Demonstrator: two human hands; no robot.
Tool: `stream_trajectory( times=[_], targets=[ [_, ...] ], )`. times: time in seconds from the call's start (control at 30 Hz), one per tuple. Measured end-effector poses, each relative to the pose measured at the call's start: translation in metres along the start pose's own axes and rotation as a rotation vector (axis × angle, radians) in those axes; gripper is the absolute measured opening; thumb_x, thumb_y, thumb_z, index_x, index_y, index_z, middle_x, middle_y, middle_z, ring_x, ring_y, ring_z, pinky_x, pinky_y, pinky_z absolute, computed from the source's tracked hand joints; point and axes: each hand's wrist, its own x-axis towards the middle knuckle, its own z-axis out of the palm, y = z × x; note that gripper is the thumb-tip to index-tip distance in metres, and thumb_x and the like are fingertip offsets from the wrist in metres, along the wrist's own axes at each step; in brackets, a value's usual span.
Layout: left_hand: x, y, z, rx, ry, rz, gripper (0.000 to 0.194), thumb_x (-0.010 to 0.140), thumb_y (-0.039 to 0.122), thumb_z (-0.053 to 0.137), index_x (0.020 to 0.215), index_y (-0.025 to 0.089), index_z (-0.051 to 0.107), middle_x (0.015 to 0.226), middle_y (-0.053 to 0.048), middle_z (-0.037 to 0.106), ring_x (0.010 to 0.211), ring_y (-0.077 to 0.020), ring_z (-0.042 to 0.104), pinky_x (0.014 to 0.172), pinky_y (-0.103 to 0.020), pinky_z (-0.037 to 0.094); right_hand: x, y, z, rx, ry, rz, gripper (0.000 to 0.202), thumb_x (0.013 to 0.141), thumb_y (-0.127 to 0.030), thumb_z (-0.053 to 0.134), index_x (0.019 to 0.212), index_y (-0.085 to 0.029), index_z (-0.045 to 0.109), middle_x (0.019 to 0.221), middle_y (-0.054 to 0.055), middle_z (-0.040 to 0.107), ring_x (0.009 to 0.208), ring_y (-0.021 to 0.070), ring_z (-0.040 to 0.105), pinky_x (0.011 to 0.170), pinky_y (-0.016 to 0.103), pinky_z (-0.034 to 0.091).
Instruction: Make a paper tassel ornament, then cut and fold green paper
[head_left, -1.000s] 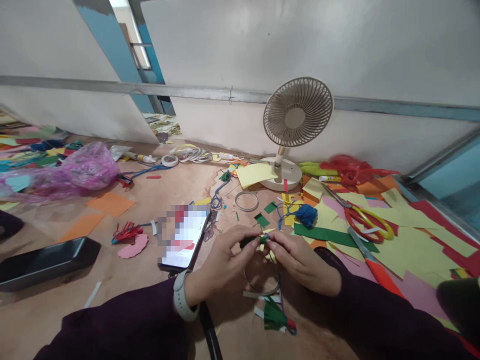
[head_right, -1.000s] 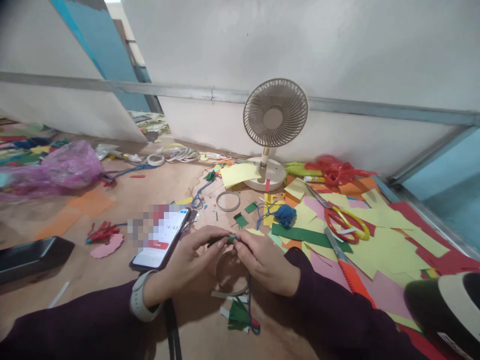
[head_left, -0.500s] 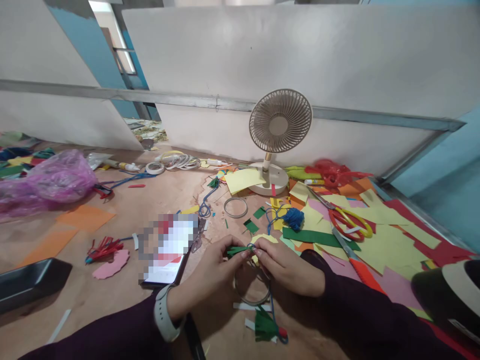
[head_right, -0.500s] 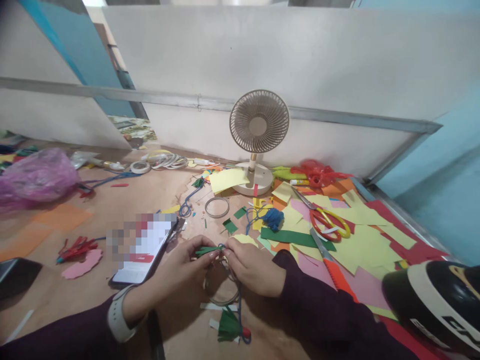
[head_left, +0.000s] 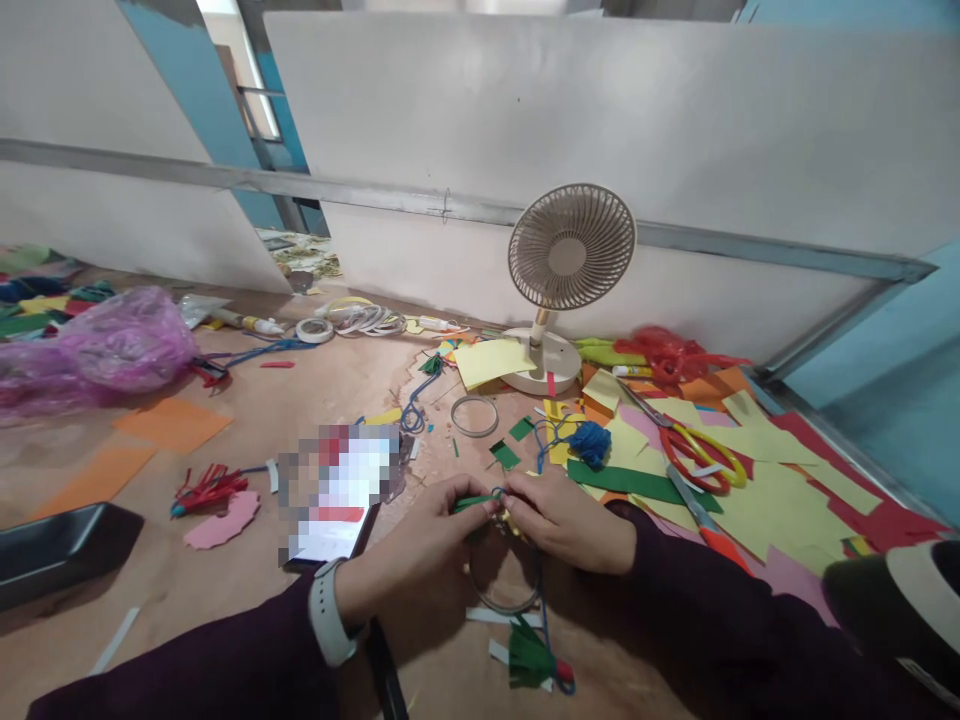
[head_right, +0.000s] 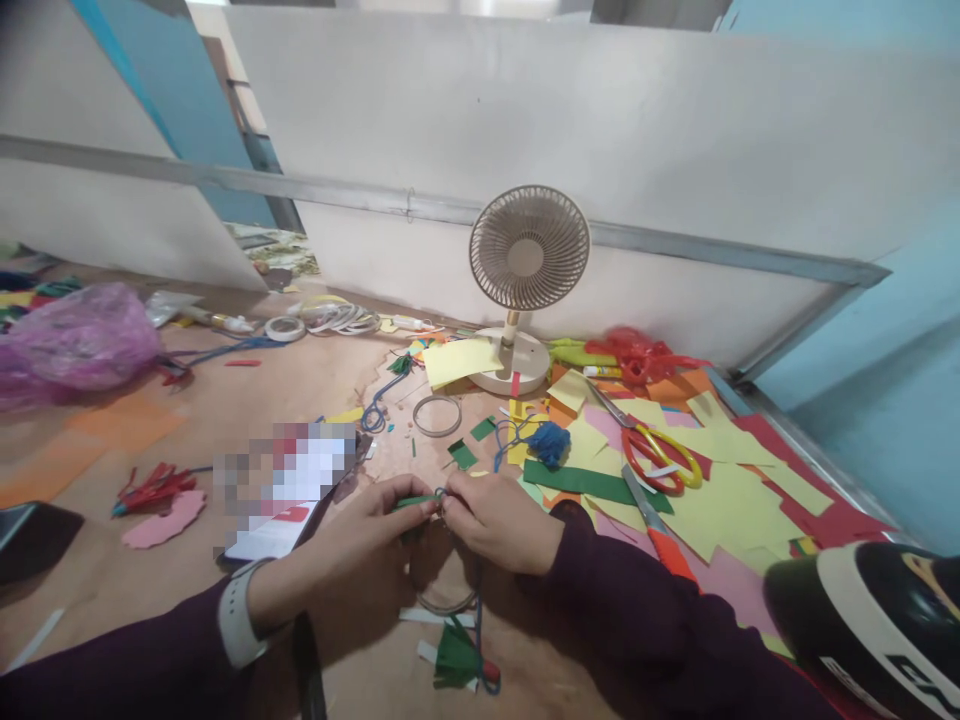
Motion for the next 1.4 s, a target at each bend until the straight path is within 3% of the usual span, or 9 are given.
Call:
stream_trajectory(
  times=[0.07, 0.2, 0.3, 0.57, 0.87, 1.03, 1.2, 1.3, 1.4],
  targets=[
    [-0.001, 0.002, 0.003, -0.075, -0.006, -0.006, 0.039, 0.065, 0.044, 0.079, 0.081, 0.014, 0.060, 0.068, 0.000, 0.063, 0.062, -0.0117, 0.057, 0.060, -0.023, 0.041, 0.006, 0.008, -0.009, -0.079, 0.025, 0.050, 0.026, 0.096, -0.030, 0.037, 0.087, -0.019, 0.059, 0.077, 0.002, 0.064, 0.067, 0.0133, 0.055, 0.061, 0.024, 0.033],
    [-0.001, 0.006, 0.006, -0.198, -0.029, 0.017, 0.041, 0.059, 0.043, 0.083, 0.076, 0.015, 0.057, 0.062, 0.001, 0.061, 0.057, -0.0106, 0.056, 0.058, -0.023, 0.043, 0.028, 0.045, -0.031, -0.493, 0.310, 0.314, 0.030, 0.093, -0.032, 0.041, 0.112, -0.015, 0.056, 0.103, 0.012, 0.064, 0.094, 0.0214, 0.057, 0.074, 0.028, 0.037],
    [-0.002, 0.009, 0.004, -0.195, -0.004, -0.043, 0.041, 0.059, 0.044, 0.083, 0.077, 0.016, 0.058, 0.060, 0.001, 0.061, 0.055, -0.0106, 0.056, 0.053, -0.021, 0.042, 0.046, 0.073, -0.037, -0.622, 0.357, 0.396, 0.039, 0.086, -0.036, 0.052, 0.112, -0.007, 0.056, 0.108, 0.020, 0.062, 0.101, 0.0307, 0.055, 0.079, 0.035, 0.038],
    [-0.004, 0.009, 0.005, -0.171, 0.031, -0.115, 0.024, 0.070, 0.029, 0.078, 0.078, 0.013, 0.063, 0.070, -0.003, 0.066, 0.056, -0.0096, 0.060, 0.044, -0.016, 0.038, 0.063, 0.101, -0.031, -0.648, 0.300, 0.389, 0.025, 0.086, -0.010, 0.041, 0.092, -0.004, 0.065, 0.086, 0.023, 0.068, 0.085, 0.0295, 0.064, 0.068, 0.034, 0.038],
    [-0.002, 0.004, 0.008, -0.506, 0.034, -0.172, 0.008, 0.078, 0.011, 0.071, 0.083, 0.010, 0.066, 0.070, -0.006, 0.066, 0.057, -0.0094, 0.062, 0.042, -0.013, 0.039, 0.067, 0.113, -0.050, -0.505, 0.427, 0.529, 0.031, 0.089, -0.023, 0.042, 0.086, -0.008, 0.069, 0.091, 0.020, 0.070, 0.085, 0.0296, 0.065, 0.065, 0.031, 0.038],
    [0.002, -0.002, 0.004, -0.610, 0.032, -0.152, 0.005, 0.082, 0.009, 0.067, 0.086, 0.011, 0.068, 0.071, -0.005, 0.067, 0.059, -0.0102, 0.065, 0.044, -0.013, 0.045, 0.061, 0.111, -0.066, -0.248, 0.572, 0.580, 0.032, 0.088, -0.023, 0.041, 0.087, -0.007, 0.069, 0.092, 0.021, 0.070, 0.086, 0.0301, 0.064, 0.068, 0.034, 0.042],
    [0.006, -0.003, 0.002, -0.682, 0.053, -0.004, 0.010, 0.088, 0.011, 0.059, 0.092, 0.010, 0.069, 0.084, -0.009, 0.070, 0.072, -0.0116, 0.068, 0.059, -0.015, 0.055, 0.022, 0.063, -0.053, 0.185, 0.530, 0.482, 0.029, 0.087, -0.033, 0.042, 0.086, -0.015, 0.065, 0.076, 0.007, 0.072, 0.063, 0.0160, 0.065, 0.057, 0.026, 0.048],
    [0.006, 0.000, 0.004, -0.730, 0.102, -0.018, 0.013, 0.091, 0.013, 0.056, 0.089, 0.009, 0.069, 0.082, -0.008, 0.070, 0.072, -0.0114, 0.069, 0.065, -0.017, 0.056, -0.013, 0.022, -0.030, 0.919, 0.445, 0.437, 0.023, 0.080, -0.040, 0.054, 0.078, -0.018, 0.059, 0.071, 0.005, 0.070, 0.055, 0.0131, 0.061, 0.054, 0.025, 0.048],
    [0.002, 0.007, 0.007, -0.735, 0.157, -0.049, 0.016, 0.091, 0.012, 0.055, 0.084, 0.009, 0.069, 0.081, -0.008, 0.071, 0.072, -0.0114, 0.069, 0.067, -0.018, 0.057, -0.038, -0.007, -0.015, 1.346, 0.334, 0.476, 0.028, 0.073, -0.045, 0.065, 0.073, -0.018, 0.059, 0.067, 0.003, 0.068, 0.053, 0.0117, 0.059, 0.052, 0.023, 0.045]
  ],
)
